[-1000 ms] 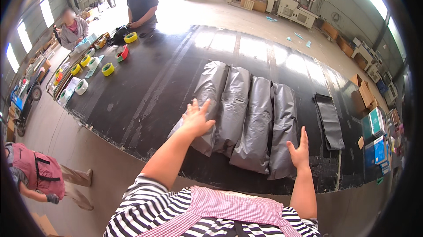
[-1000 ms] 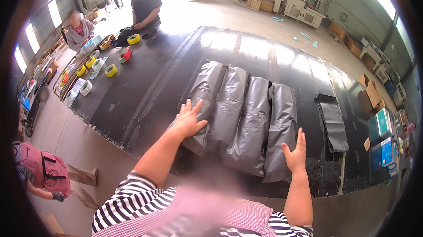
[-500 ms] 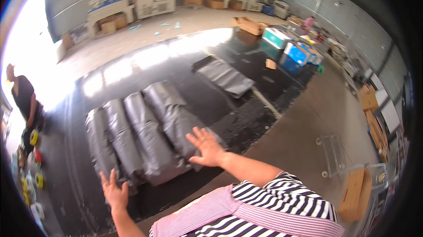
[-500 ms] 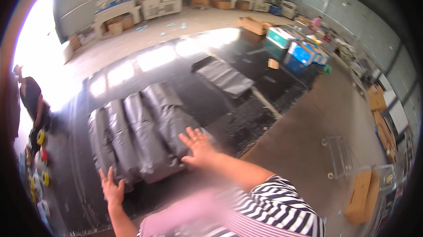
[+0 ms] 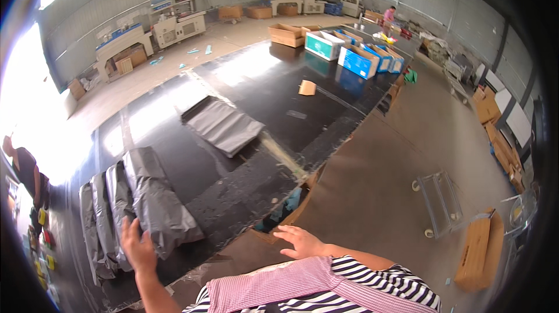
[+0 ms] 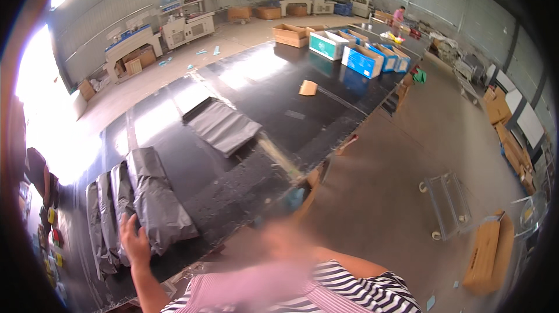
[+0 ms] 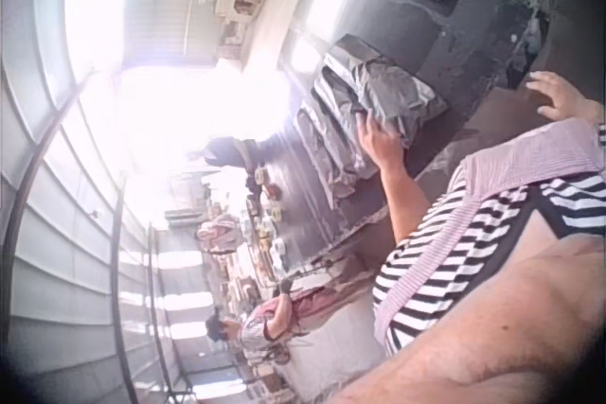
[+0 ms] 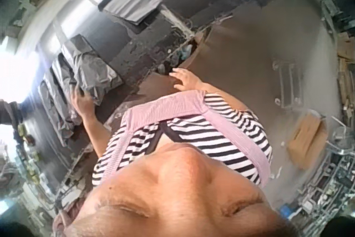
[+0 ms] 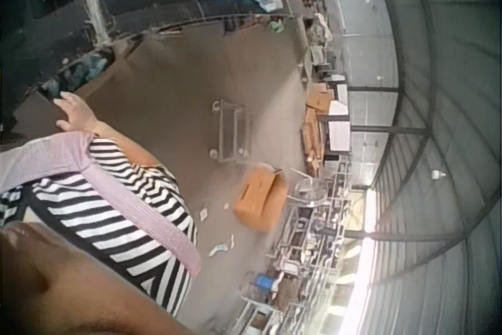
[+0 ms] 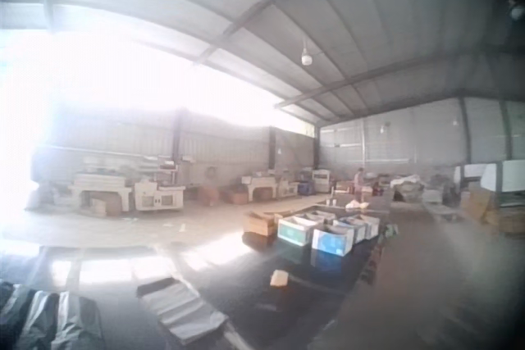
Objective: The person labels and packs grey padded envelopes into a large plastic bag. The person takes shipping labels and applies them to the envelopes, then places the envelopes into a clear plastic bag and seals it.
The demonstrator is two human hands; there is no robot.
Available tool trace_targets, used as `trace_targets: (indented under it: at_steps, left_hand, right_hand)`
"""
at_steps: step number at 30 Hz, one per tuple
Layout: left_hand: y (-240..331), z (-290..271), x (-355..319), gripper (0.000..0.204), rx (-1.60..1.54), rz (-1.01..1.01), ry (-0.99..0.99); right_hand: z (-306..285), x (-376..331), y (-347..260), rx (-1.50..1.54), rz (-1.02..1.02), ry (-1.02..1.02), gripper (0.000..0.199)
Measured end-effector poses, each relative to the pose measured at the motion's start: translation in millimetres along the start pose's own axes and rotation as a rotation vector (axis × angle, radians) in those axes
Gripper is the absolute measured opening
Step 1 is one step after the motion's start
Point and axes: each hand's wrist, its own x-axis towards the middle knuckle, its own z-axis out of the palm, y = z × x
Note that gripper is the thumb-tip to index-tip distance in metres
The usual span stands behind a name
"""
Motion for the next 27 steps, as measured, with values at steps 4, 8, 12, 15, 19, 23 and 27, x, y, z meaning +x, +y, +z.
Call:
trace_targets:
  at_steps: [4,8,12,15,19,23,27]
  left_hand:
    - [141.6,126.7,31.0,0.042,-0.19,0.172,-0.397]
    - [220.8,267.7,71.6,0.048,0.032,0.405,-0.531]
    - [267.4,357.5,108.5,0.05,0.2,0.477,-0.33]
    - [290.9,392.9,135.6,0.025,0.323,0.054,-0.666]
    - [271.5,429.5,185.5,0.022,0.547,0.08,-0.723]
    - [393.4,441.4,238.7,0.025,0.571,0.034,-0.714]
    - [553.2,498.4,283.7,0.024,0.262,0.315,-0.55]
  right_hand:
    - [-64.8,-66.6,51.3,0.012,0.117,-0.028,0.06]
    - [-116.9,-116.2,87.9,0.043,0.279,0.121,0.055]
    - [-149.0,-157.2,126.0,0.112,0.425,0.24,0.055]
    - [-171.1,-184.5,165.0,0.131,0.512,0.231,0.055]
    - [-213.1,-225.8,221.3,0.204,0.738,0.298,0.056]
    - [-235.7,-277.4,271.5,0.203,1.11,0.363,0.058]
    - [-300.0,-242.9,309.7,0.468,1.15,0.258,0.066]
